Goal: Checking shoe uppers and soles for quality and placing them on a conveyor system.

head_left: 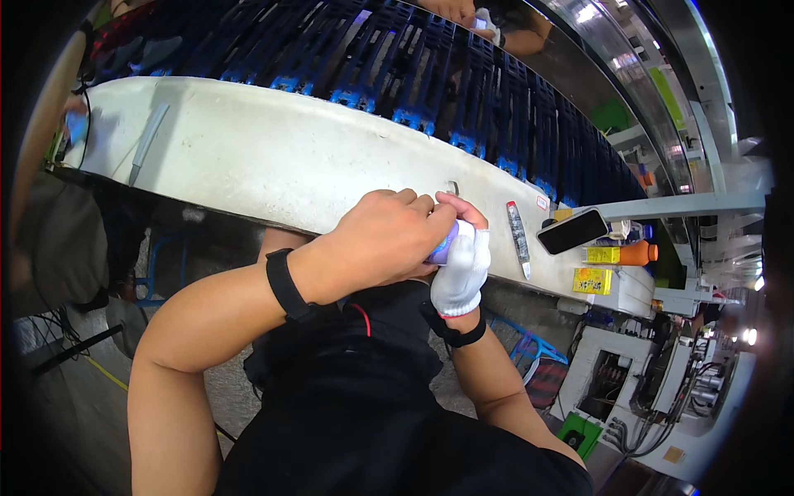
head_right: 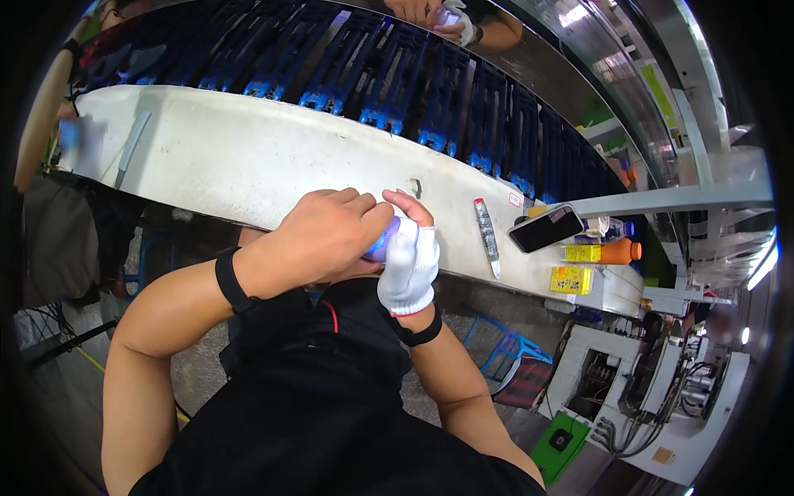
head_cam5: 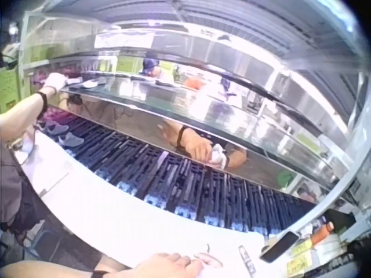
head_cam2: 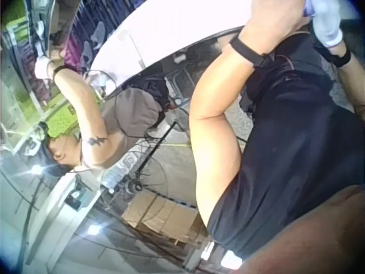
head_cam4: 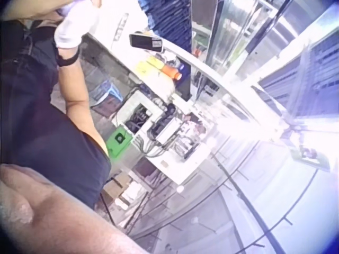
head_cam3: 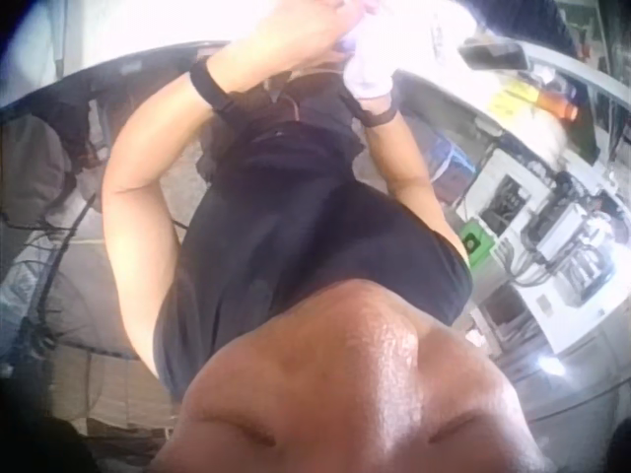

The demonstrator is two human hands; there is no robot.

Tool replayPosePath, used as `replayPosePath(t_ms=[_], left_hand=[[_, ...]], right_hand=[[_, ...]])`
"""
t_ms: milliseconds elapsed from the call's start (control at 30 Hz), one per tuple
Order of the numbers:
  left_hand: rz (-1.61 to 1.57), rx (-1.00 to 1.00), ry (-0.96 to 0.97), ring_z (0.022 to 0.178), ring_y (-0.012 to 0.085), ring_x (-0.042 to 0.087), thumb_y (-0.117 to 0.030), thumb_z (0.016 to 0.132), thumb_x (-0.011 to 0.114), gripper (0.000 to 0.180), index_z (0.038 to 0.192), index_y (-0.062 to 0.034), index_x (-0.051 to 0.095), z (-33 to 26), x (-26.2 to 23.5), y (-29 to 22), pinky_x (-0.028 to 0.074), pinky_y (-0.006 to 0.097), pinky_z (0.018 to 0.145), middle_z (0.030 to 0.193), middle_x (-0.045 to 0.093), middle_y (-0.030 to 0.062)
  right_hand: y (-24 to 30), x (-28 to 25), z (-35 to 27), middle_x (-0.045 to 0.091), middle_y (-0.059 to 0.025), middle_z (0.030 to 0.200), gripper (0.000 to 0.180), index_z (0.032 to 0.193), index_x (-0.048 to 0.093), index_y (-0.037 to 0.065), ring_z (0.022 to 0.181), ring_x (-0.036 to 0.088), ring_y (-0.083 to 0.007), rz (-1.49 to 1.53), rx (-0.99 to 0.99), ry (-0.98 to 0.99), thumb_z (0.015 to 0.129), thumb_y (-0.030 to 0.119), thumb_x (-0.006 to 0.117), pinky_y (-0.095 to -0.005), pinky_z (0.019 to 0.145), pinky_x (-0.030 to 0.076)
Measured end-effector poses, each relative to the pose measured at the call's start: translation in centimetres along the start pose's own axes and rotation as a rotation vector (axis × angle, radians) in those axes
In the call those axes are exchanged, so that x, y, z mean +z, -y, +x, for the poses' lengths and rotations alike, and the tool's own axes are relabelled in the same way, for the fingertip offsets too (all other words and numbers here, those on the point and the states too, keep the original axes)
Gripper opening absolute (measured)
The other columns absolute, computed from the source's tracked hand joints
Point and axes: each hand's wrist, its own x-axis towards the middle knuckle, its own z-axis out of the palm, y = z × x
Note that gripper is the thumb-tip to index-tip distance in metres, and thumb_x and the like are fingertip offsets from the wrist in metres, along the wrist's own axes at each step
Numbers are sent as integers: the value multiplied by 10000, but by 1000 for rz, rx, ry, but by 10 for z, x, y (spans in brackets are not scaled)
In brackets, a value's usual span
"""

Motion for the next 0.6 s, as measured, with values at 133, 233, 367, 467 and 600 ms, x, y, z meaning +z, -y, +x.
replayPosePath(t_ms=[133,233,367,467,600], left_hand=[[53,72,91,1034,376,756,-349,742,972,772,1368,-68,617,-23,-34,-2,624,462,876,1264,697,179],[-173,-352,448,1286,488,685,-437,678,1020,1137,1611,-121,450,-44,-78,-14,603,521,1010,1582,529,254],[-403,-324,209,1331,475,667,-395,664,1055,917,1383,-64,592,-83,-48,0,566,491,1061,1573,554,264],[-556,-421,-76,1360,369,651,-277,701,1035,669,1160,-51,603,-105,-23,15,529,418,1052,1536,598,260],[-494,-573,-155,1303,273,642,-154,762,976,527,1017,-59,524,-128,1,29,502,363,1005,1476,649,266]], right_hand=[[-31,4,-32,590,-233,1558,1255,1677,354,13,1399,619,-398,136,-285,116,775,629,973,-472,1198,476],[-34,8,-31,645,-217,1491,1046,1597,502,37,1330,656,-420,-350,-462,148,721,305,1006,-507,1107,543],[-53,22,-17,743,-148,1296,700,1354,679,60,1168,719,-360,-349,-654,121,717,219,922,-492,1046,551],[-44,36,-14,745,-101,1312,691,1353,691,89,1172,713,-357,-450,-620,60,714,215,920,-496,1075,541],[-37,32,-7,752,-82,1333,687,1354,702,99,1216,708,-349,-446,-589,200,726,244,938,-478,1086,542]])
